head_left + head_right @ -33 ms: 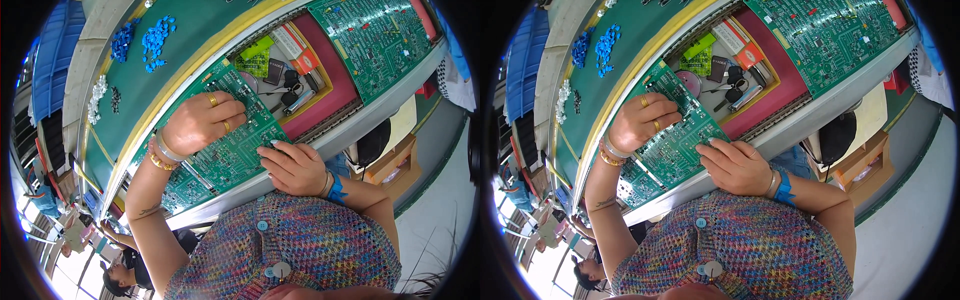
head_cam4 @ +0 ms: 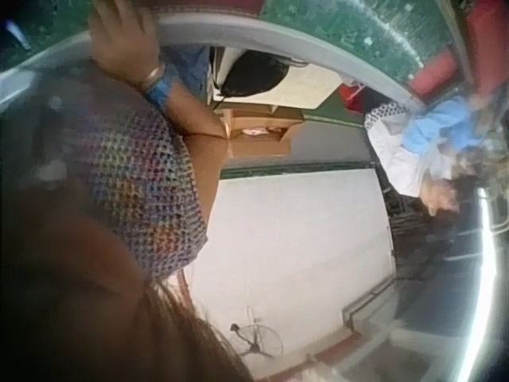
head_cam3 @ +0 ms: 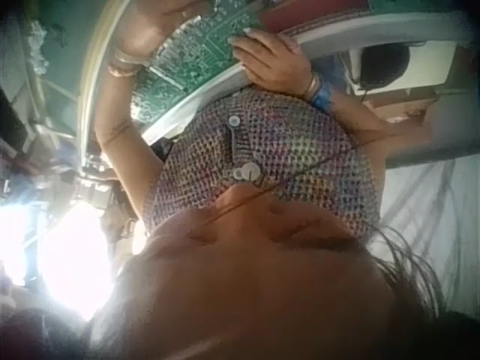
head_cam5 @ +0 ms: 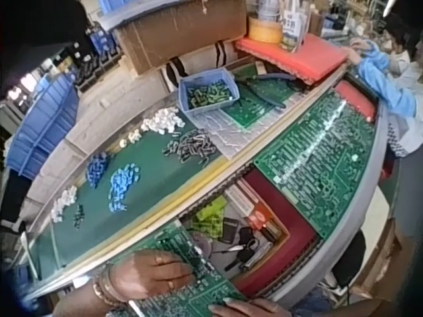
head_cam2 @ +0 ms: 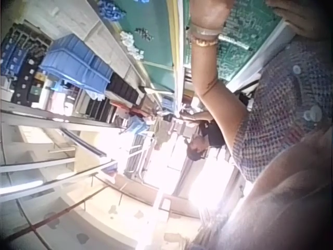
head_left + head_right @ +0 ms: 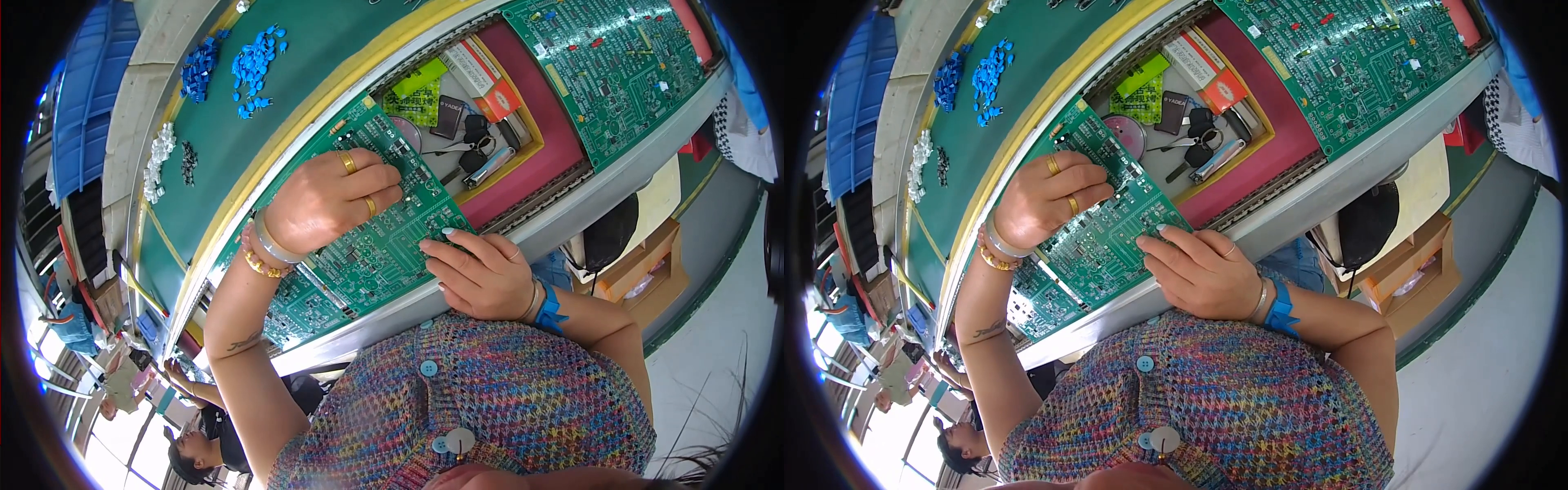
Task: The person assembles circuit boards on an assembly line by picking electronic components from the table and inserting them into the circuit boards by hand.
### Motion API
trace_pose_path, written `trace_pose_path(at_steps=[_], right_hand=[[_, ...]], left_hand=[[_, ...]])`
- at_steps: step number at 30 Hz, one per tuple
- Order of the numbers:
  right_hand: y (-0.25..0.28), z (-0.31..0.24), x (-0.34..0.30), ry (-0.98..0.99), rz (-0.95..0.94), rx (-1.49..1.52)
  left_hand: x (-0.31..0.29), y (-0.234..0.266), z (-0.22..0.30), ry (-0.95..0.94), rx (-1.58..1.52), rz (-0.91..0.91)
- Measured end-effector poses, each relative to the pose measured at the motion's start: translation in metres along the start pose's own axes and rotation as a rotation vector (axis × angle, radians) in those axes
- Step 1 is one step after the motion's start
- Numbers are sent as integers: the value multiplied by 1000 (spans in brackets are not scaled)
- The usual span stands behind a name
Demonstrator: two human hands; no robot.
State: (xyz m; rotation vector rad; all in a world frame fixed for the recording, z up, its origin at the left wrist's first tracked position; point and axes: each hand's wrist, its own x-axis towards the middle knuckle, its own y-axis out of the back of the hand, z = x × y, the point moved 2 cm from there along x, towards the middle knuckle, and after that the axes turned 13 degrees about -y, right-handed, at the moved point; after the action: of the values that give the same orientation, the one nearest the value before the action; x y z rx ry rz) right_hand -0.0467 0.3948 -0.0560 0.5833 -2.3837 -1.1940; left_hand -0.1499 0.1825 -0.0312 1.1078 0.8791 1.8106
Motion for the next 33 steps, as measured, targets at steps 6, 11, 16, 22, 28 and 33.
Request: trace_pose_path(at_steps=[6, 11, 16, 22, 28, 33], right_hand=[[2, 1, 0, -11, 8, -18], [4, 1, 2, 4, -10, -13], [4, -2, 4, 14, -10, 5], [4, -4, 3, 34, 7, -24], [4, -5, 1, 47, 62, -21], [3, -9, 2, 47, 61, 0]], left_hand=[[0, 2, 3, 4, -14, -49], [-10, 3, 16, 24, 151, -84], [-17, 1, 26, 105, 226, -56], [-22, 1, 31, 144, 225, -41], [-22, -4, 34, 158, 253, -33], [-30, 6, 47, 258, 262, 75]])
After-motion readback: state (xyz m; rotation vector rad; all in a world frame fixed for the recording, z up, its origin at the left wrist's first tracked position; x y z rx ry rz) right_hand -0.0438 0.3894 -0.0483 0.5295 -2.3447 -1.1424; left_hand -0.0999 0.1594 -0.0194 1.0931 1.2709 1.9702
